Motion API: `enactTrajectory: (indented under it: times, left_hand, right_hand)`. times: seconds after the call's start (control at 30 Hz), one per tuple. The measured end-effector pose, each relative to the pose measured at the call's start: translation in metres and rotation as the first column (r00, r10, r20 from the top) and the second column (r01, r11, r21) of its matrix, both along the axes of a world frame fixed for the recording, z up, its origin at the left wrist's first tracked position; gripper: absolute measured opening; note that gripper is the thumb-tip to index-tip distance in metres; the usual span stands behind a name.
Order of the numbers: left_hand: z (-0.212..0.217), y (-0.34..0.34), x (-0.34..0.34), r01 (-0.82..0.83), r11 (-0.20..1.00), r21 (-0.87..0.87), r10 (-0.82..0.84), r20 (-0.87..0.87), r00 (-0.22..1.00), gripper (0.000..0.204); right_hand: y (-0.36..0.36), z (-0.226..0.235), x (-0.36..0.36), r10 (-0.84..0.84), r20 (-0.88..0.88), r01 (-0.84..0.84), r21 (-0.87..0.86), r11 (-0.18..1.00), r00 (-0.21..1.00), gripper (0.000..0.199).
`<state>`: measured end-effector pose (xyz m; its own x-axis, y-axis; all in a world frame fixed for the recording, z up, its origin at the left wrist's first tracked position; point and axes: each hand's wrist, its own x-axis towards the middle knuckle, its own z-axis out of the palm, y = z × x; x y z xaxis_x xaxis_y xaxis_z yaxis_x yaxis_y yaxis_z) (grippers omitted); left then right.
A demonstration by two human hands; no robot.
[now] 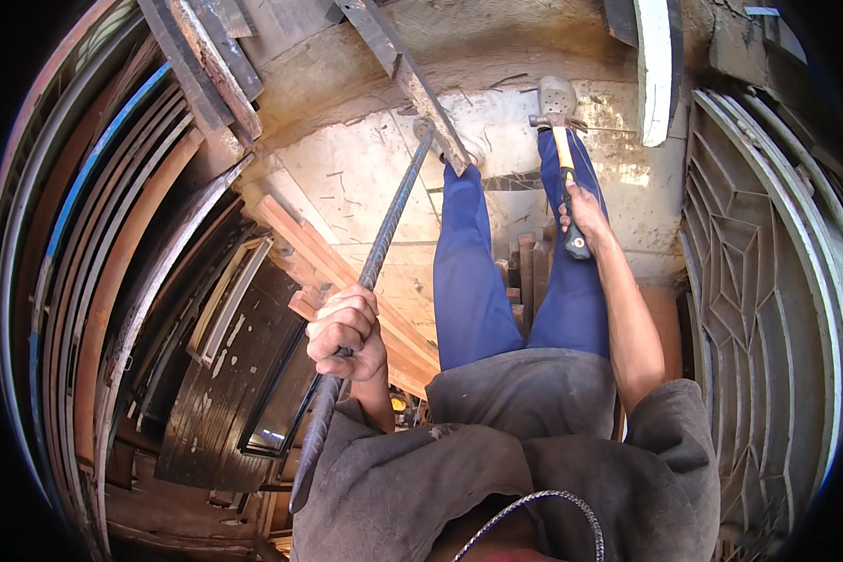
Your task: The person uses a crowbar and hammer to pry and break apart wooden planks and debris on a cluttered floor. They repeatedly insert the crowbar under the wood, lever it to loosen pieces, and strike with the hammer to remove sections.
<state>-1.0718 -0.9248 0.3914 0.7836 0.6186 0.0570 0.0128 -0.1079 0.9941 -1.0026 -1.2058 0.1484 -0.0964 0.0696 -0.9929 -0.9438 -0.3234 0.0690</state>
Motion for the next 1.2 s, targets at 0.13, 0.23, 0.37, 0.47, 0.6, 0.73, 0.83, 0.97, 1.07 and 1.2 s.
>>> enactTrajectory:
  times: [0.13, 0.23, 0.37, 0.47, 0.6, 0.73, 0.83, 0.97, 1.07, 1.2]
  left_hand:
    - [0.002, 0.007, 0.003, 0.026, 1.000, 0.002, -0.026, -0.018, 0.999, 0.061]
    - [-0.002, 0.011, -0.001, 0.076, 0.997, 0.023, -0.075, -0.052, 0.996, 0.061]
    - [-0.003, 0.018, -0.005, -0.022, 0.999, -0.046, 0.021, -0.030, 0.999, 0.061]
    - [-0.003, 0.018, -0.003, 0.059, 0.998, 0.002, -0.059, -0.070, 0.996, 0.060]
    - [-0.005, 0.029, -0.003, 0.134, 0.990, 0.033, -0.131, -0.064, 0.989, 0.061]
    - [-0.003, 0.034, -0.004, 0.127, 0.992, 0.024, -0.125, -0.071, 0.990, 0.061]
    - [-0.001, 0.033, -0.005, 0.134, 0.990, 0.034, -0.131, -0.065, 0.989, 0.061]
    - [-0.009, 0.030, -0.007, 0.121, 0.993, -0.005, -0.121, -0.011, 0.993, 0.061]
    - [-0.004, 0.028, -0.006, 0.100, 0.995, 0.029, -0.099, -0.041, 0.994, 0.061]
    - [-0.004, 0.033, -0.018, 0.063, 0.998, 0.031, -0.060, -0.065, 0.996, 0.061]
  right_hand:
    - [-0.004, -0.001, -0.013, -0.002, -0.011, 0.002, 0.001, 1.000, 1.000, 0.035]
    - [-0.006, 0.000, -0.016, -0.006, -0.020, 0.005, -0.009, 1.000, 1.000, 0.036]
    - [-0.005, 0.000, -0.015, 0.031, 0.029, -0.030, -0.026, 0.999, 0.999, 0.036]
    - [-0.007, 0.006, -0.012, -0.017, 0.027, 0.018, -0.049, 0.999, 0.999, 0.035]
    - [-0.008, 0.002, -0.005, -0.026, 0.015, 0.027, -0.047, 0.999, 1.000, 0.034]
    - [-0.011, -0.005, -0.001, -0.022, 0.045, 0.024, -0.041, 0.999, 0.999, 0.036]
    - [-0.008, -0.024, 0.010, -0.091, 0.086, 0.096, -0.049, 0.994, 0.992, 0.039]
    - [0.050, -0.087, -0.013, -0.199, 0.262, 0.260, -0.223, 0.939, 0.944, 0.043]
    - [0.160, -0.047, -0.062, 0.137, 0.085, -0.130, -0.084, 0.988, 0.987, 0.048]
    - [0.133, -0.007, -0.105, 0.127, -0.198, -0.073, 0.259, 0.963, 0.972, 0.043]
